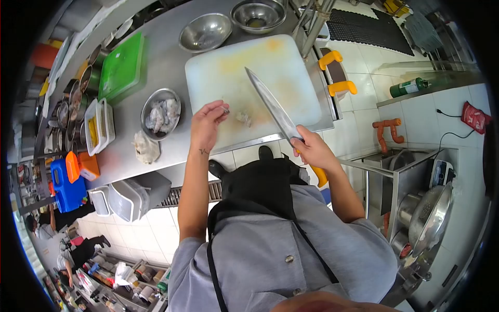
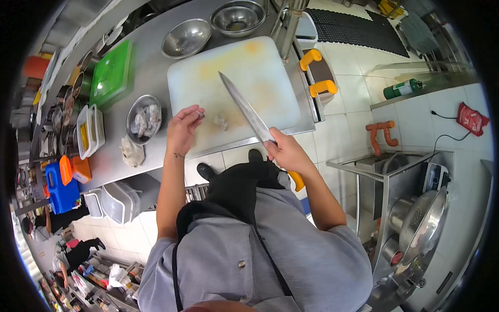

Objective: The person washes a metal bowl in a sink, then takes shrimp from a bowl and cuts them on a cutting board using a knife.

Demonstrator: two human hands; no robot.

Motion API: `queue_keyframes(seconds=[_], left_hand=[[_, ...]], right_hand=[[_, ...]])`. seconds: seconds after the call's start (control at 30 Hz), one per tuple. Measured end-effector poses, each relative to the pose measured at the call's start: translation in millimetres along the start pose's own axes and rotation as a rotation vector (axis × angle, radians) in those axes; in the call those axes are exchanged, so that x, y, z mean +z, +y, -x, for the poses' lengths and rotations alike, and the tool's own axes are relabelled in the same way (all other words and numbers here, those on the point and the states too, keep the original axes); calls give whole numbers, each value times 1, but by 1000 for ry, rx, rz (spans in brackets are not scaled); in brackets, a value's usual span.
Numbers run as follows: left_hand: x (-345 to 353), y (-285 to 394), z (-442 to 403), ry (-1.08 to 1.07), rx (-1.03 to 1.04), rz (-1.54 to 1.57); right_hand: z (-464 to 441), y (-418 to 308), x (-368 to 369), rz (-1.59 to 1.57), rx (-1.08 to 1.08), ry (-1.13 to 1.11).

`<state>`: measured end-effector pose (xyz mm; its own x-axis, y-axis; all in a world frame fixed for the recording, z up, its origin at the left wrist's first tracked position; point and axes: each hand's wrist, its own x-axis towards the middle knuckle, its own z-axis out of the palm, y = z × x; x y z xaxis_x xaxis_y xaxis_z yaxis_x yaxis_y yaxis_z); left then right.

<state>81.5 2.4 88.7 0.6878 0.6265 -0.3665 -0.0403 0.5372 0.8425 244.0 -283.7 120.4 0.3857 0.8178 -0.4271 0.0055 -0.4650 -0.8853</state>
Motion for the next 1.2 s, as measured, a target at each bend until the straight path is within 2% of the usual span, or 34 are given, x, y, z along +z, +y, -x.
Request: queue_keyframes(seconds=[0.03,0.1,0.17,0.3,0.37,0.4,0.43,0.5,0.53,0.6,0.63,0.7,0.83,0.9,1.07,1.13,1.2], left_hand=[[4,8,-9,51,55,-112],[24,35,-26,30,101,-160],[44,57,-45,15,231,-312],[64,75,-96,-70,221,-372],[73,79,-138,-152,115,-443],[81,84,-158,-123,151,-618],[90,88,-179,-131,151,-620],[108,95,-224,115,359,-1065],[114,98,-251,107,364,-1067],[125,103,-294,351,371,-1406],[131,109,-299,343,377,-1407],[145,121,-304,186,161,-1720],[137,115,-361,191,127,-1791],[139,124,-371,164,214,-1907],[146,159,-352,203,315,-1850],[141,172,-339,199,585,-1794],[128,192,-322,226,540,-1759]], right_hand=[[-3,7,-3,124,-49,88],[-2,12,-7,154,-74,156],[2,21,-9,181,-96,222],[21,40,-3,226,-64,337],[30,43,0,232,-27,375],[35,44,0,238,11,375],[39,44,0,242,48,376],[45,40,0,266,76,397],[49,37,-1,287,91,395],[52,38,0,351,94,402],[53,36,0,349,95,410],[56,29,2,386,130,403],[58,28,4,382,164,398],[57,30,2,397,151,388],[41,26,-16,488,55,345],[28,24,-21,594,-114,442],[12,3,-26,689,-125,449]])
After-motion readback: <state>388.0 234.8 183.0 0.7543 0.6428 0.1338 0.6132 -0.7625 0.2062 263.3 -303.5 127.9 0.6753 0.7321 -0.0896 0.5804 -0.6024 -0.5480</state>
